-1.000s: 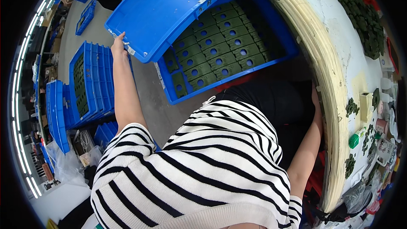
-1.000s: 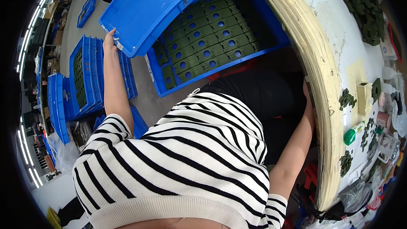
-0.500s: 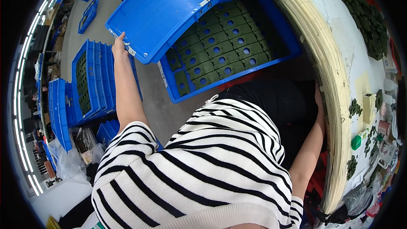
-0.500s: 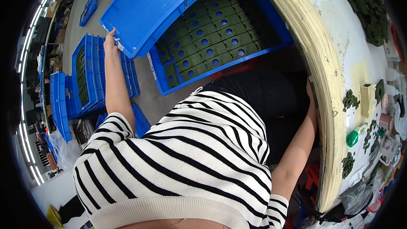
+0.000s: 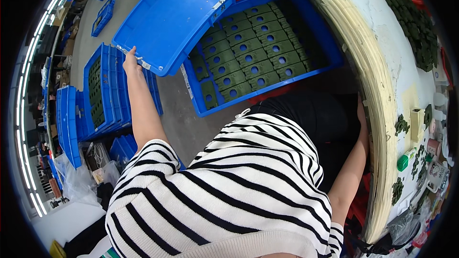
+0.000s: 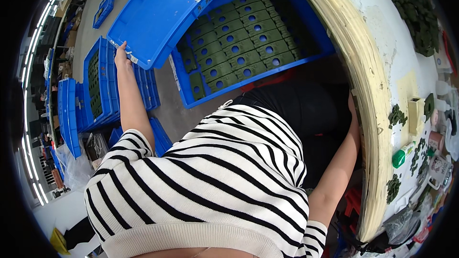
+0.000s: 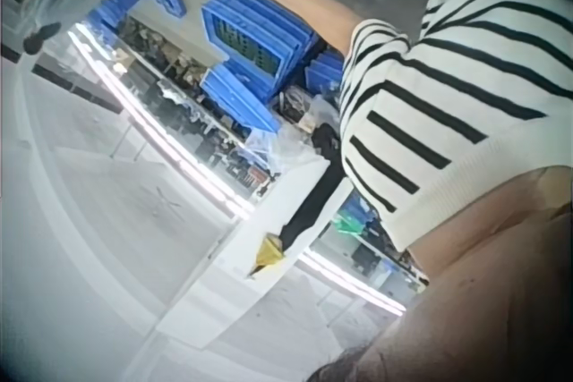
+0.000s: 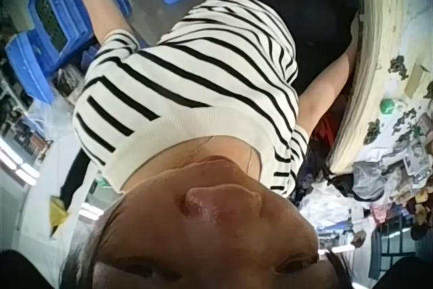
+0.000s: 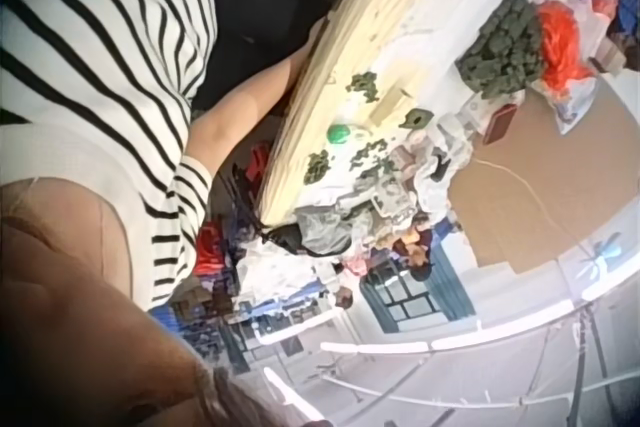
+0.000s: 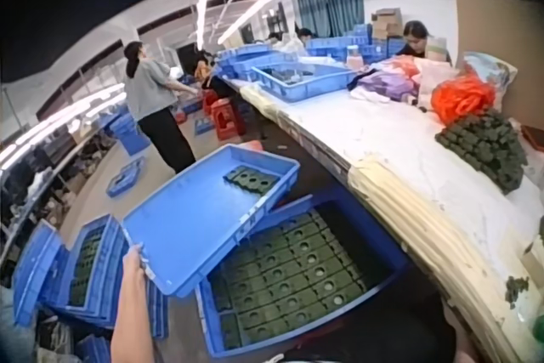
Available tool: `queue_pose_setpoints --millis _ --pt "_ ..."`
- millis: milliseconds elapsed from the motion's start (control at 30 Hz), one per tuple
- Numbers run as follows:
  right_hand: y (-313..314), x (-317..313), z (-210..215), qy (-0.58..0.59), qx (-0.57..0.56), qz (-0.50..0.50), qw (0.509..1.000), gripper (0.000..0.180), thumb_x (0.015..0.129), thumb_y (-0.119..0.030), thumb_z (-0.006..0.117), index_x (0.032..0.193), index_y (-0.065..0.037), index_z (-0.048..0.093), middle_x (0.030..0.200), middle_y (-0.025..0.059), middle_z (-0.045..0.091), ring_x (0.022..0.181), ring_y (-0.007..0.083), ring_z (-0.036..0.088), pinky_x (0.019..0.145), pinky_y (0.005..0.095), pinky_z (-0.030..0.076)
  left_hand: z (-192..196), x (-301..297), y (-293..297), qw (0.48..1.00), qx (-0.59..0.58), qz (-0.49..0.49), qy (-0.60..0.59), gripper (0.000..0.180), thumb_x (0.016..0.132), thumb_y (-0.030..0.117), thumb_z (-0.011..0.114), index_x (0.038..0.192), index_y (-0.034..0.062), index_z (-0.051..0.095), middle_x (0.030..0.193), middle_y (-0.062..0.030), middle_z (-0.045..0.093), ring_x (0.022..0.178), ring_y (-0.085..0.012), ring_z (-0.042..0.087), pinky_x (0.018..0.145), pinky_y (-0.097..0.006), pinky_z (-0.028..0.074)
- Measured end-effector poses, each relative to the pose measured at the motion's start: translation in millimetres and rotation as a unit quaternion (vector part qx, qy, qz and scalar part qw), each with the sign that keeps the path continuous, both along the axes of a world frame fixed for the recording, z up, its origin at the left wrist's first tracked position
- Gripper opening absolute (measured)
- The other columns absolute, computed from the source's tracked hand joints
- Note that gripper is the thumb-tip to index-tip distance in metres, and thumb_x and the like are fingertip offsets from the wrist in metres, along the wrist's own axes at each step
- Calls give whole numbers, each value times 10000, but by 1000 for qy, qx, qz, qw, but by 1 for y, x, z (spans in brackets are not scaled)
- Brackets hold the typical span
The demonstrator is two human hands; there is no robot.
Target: Assembling toy tanks by applying glue and attaching small components.
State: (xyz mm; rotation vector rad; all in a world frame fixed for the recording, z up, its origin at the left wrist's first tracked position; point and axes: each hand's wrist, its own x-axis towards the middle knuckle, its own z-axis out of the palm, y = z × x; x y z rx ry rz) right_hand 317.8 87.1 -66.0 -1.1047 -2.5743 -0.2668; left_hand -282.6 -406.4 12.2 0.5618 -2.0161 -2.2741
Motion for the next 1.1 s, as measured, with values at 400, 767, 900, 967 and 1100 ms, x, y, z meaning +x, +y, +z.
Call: queue_pose_setpoints --millis 400,767,900,967,1100 --pt "0 0 -1 -7 -13 -5 1000 504 910 -425 466 1317 -130 457 1357 116 435 1262 301 384 1039 403 296 5 -1 3 1000 -13 4 9 346 768 72 668 1035 -123 567 972 -200 608 773 -296 639 645 -403 541" --pt "1 0 1 -8 -15 -12 1000 508 910 -426 466 1321 -128 452 1361 115 430 1266 301 378 1042 405 292 3 -7 14 1000 1 -9 2 332 774 64 663 1047 -102 571 999 -201 605 808 -297 635 678 -415 538" --pt "1 2 0 -49 54 -28 997 523 911 -427 462 1338 -127 426 1378 111 408 1282 300 353 1052 400 277 -2 -7 16 1000 4 -16 4 339 775 71 668 1051 -100 571 1007 -200 605 823 -300 633 698 -416 536" --pt "5 8 -8 -38 54 -22 998 530 912 -427 460 1347 -128 412 1386 109 397 1290 300 339 1057 397 270 -5 -10 18 1000 3 -20 -5 348 777 78 672 1059 -100 570 1018 -199 604 833 -301 631 712 -418 533" --pt "5 4 -5 -16 51 -19 998 543 910 -433 458 1361 -138 388 1405 105 370 1302 302 317 1065 405 258 -9 -8 15 1000 0 -27 -9 369 787 87 666 1081 -108 556 1040 -205 595 847 -304 627 715 -421 533"
